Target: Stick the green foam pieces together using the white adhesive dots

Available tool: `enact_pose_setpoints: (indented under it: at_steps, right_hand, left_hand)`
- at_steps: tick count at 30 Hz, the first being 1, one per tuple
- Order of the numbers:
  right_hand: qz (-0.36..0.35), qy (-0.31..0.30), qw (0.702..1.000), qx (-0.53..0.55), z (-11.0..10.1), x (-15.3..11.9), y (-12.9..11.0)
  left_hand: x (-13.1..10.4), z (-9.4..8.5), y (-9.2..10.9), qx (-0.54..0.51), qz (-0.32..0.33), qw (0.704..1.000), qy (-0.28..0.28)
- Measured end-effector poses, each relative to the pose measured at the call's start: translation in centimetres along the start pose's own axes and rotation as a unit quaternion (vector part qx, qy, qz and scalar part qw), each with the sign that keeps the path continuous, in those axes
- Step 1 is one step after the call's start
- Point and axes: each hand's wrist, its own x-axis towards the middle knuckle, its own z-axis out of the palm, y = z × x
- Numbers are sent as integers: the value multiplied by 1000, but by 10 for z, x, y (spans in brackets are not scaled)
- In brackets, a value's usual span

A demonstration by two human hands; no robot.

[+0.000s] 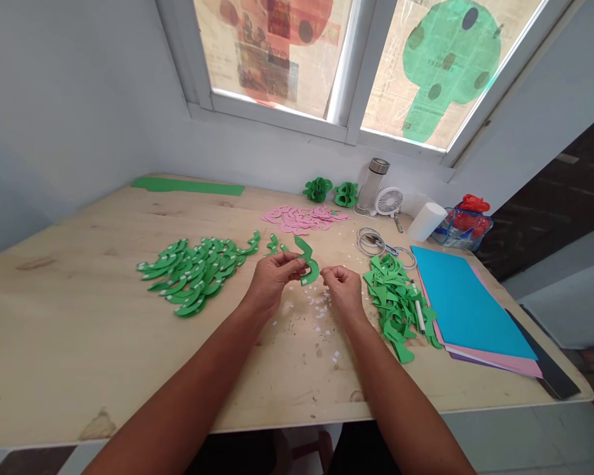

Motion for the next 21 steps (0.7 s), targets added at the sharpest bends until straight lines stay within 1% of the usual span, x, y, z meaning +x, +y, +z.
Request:
enact_pose_setpoints:
  at_steps: [2,5,8,11,13,17,21]
  right_hand:
    - [-7,4,1000,-11,-1,1,0]
    - [-2,-8,1000,-7,-1,0,-3]
    - [5,-26,998,60,-1,-2,-10]
    - [21,-78,987,140,1,-6,-18]
    - [34,-100,981,164,2,-8,-21]
    - [50,-102,976,187,3,-9,-20]
    - [57,-96,975,194,3,-6,-16]
  left_hand:
    - [0,0,0,3,1,1000,0]
    - [0,0,0,7,2,1000,2]
    - [0,0,0,7,1,1000,1]
    - [0,1,0,12,0,1000,-5]
    - [-1,1,0,22,2,1000,-10]
    - [-1,1,0,43,-4,999,-18]
    - [-1,0,0,50,-25,998,-38]
